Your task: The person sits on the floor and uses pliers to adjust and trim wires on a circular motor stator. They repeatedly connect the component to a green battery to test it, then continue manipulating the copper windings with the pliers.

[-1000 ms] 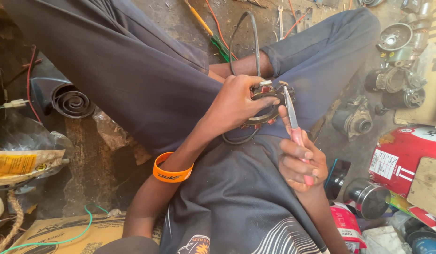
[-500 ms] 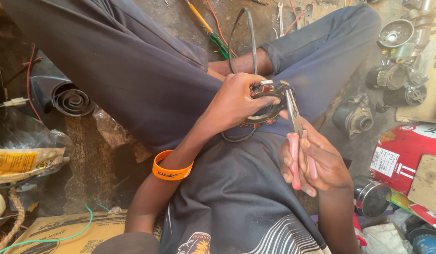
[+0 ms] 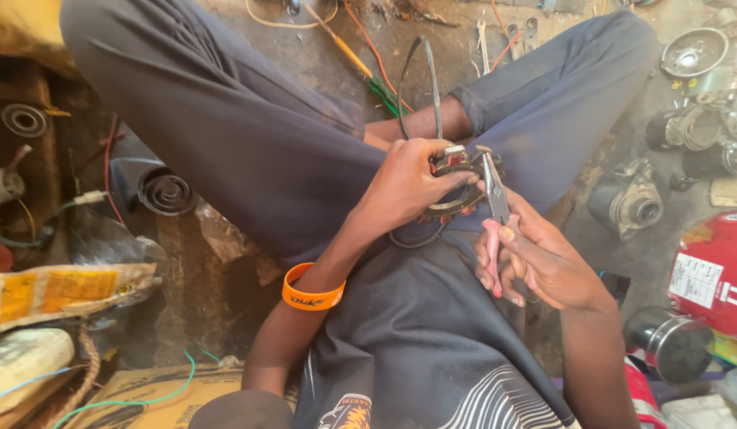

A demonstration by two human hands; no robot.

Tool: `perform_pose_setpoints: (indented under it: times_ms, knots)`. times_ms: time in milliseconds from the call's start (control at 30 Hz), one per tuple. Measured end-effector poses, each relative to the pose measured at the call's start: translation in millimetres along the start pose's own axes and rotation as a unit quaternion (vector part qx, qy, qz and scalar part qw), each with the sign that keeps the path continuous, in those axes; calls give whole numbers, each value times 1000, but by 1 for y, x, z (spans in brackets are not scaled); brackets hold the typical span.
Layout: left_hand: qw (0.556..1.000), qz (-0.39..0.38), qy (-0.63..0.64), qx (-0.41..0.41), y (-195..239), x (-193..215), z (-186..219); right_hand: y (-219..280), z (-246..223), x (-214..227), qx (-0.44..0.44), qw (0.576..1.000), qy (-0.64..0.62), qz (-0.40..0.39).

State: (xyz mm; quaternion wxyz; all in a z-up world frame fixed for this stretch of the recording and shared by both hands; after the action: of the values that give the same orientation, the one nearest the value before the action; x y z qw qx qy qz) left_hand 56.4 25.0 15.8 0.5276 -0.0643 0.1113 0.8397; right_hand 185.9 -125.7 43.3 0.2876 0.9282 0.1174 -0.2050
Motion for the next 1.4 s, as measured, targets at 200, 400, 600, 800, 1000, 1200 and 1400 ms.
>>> perform_pose_setpoints:
  times_ms: [200, 400, 600, 800, 1000, 1200, 1400]
  knots:
    - [1000, 9, -9, 26, -2, -3, 0, 0, -13, 6, -88, 988, 121, 36]
    - [1000, 4, -15, 20, -5, -7, 0, 13, -52, -4, -11, 831, 543, 117]
    - [1000, 14, -24, -1, -5, -6, -2, 13, -59, 8, -205, 893, 391, 84]
    - [999, 18, -38, 16, -4, -12, -7, 13, -72, 3, -234, 879, 409, 73]
    - [970, 92, -226, -18, 0, -17, -3, 22, -86, 1, -395, 772, 488, 96]
    - [954, 113, -279, -7, -1, -21, -8, 18, -86, 9, -390, 776, 493, 56]
    - [952, 111, -284, 23, -3, -30, -10, 26, -81, 23, -409, 786, 464, 14]
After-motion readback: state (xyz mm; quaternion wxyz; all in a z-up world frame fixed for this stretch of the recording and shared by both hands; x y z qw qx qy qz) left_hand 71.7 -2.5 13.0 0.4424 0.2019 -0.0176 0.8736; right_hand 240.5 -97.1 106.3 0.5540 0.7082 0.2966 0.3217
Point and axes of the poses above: each hand's wrist, its own y-axis away from the middle knuckle, its own x-axis out of the back of the hand, z = x × y, the point moved 5 cm from there along -y, towards the middle knuckle, and after that the axes turned 14 degrees about -z, right-handed, at the moved point
